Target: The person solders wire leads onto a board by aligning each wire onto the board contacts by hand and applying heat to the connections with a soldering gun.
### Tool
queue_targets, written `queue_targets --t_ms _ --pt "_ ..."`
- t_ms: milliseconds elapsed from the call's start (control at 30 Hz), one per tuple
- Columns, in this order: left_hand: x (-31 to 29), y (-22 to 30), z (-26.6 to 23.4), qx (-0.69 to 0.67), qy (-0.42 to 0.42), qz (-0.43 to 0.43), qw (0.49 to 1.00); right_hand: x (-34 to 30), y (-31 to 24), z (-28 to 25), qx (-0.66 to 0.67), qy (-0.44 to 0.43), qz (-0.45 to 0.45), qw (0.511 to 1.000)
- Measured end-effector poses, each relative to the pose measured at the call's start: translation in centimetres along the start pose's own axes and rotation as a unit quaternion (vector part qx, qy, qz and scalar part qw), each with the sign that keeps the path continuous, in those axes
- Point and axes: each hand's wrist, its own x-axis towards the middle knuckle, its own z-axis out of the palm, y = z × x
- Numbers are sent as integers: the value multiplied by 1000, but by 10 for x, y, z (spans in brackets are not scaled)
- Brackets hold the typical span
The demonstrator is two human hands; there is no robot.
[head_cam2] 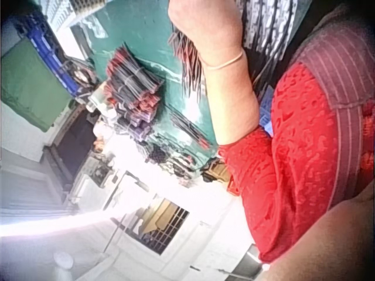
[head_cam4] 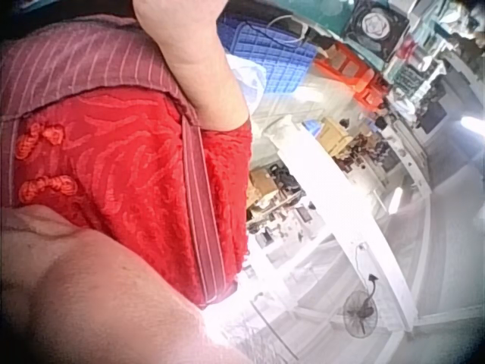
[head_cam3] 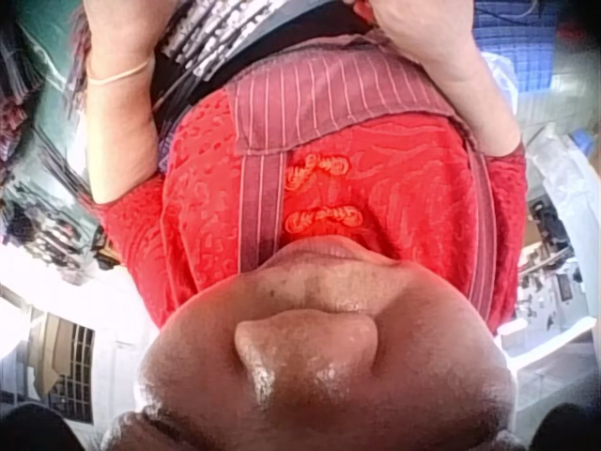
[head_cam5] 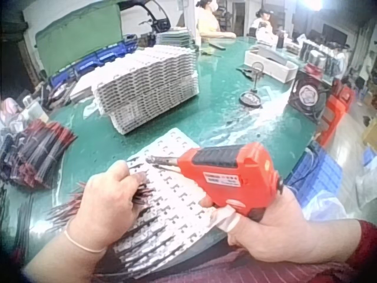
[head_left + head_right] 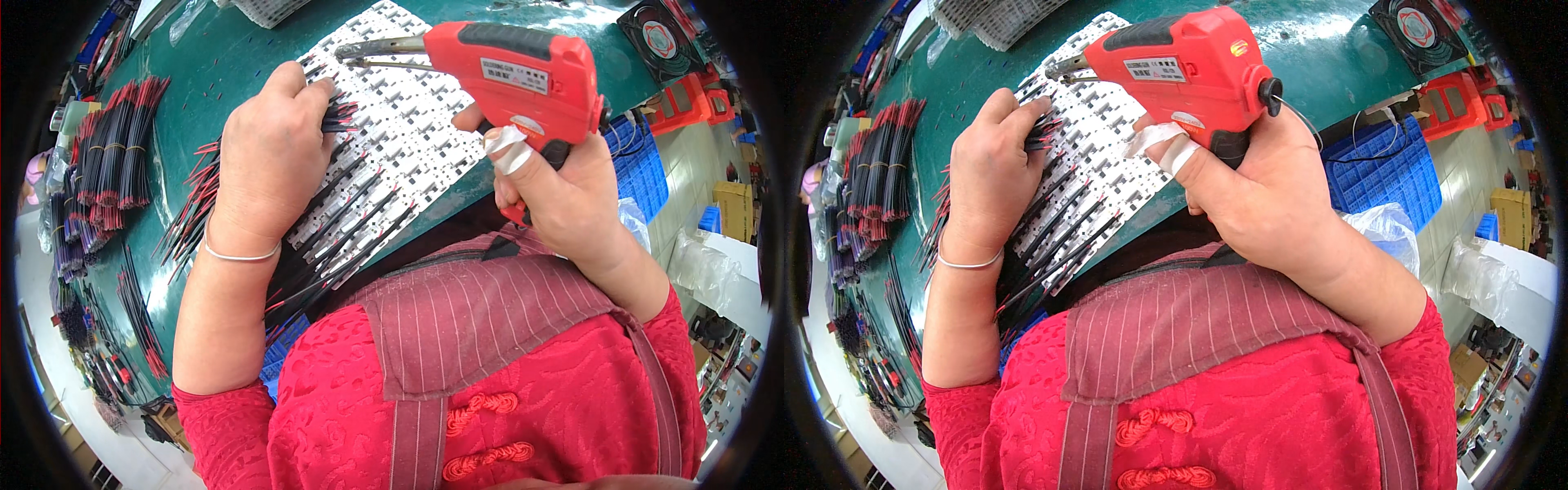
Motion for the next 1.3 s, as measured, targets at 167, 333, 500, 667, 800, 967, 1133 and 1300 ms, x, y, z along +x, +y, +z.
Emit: queue_targets --t_ms 167,333,500,667,800,967,1133,1300 --pt "1 0 -1 -5 -1 1 1000 -3 3 -4 4 -1 4 1000" --pt "0 2 -3 10 2 -1 1000 -5 1 -4 -1 -3 4 1000" --pt "-1 -7 -1 2 26 10 1000 -6 1 -4 6 -1 33 999" --pt "1 -10 -2 -4 43 6 999 -3 2 -3 14 -3 16 1000" --pt "0 -11 -2 2 44 10 999 -1 -5 0 11 -10 23 1000" --pt "1 -9 -1 7 39 7 999 -3 -2 -3 14 -13 33 999" --pt "1 -7 -2 20 43 17 999 -5 -3 -2 -10 7 21 1000" --pt "0 -7 -3 14 37 12 999 -4 -2 -4 35 16 -12 999"
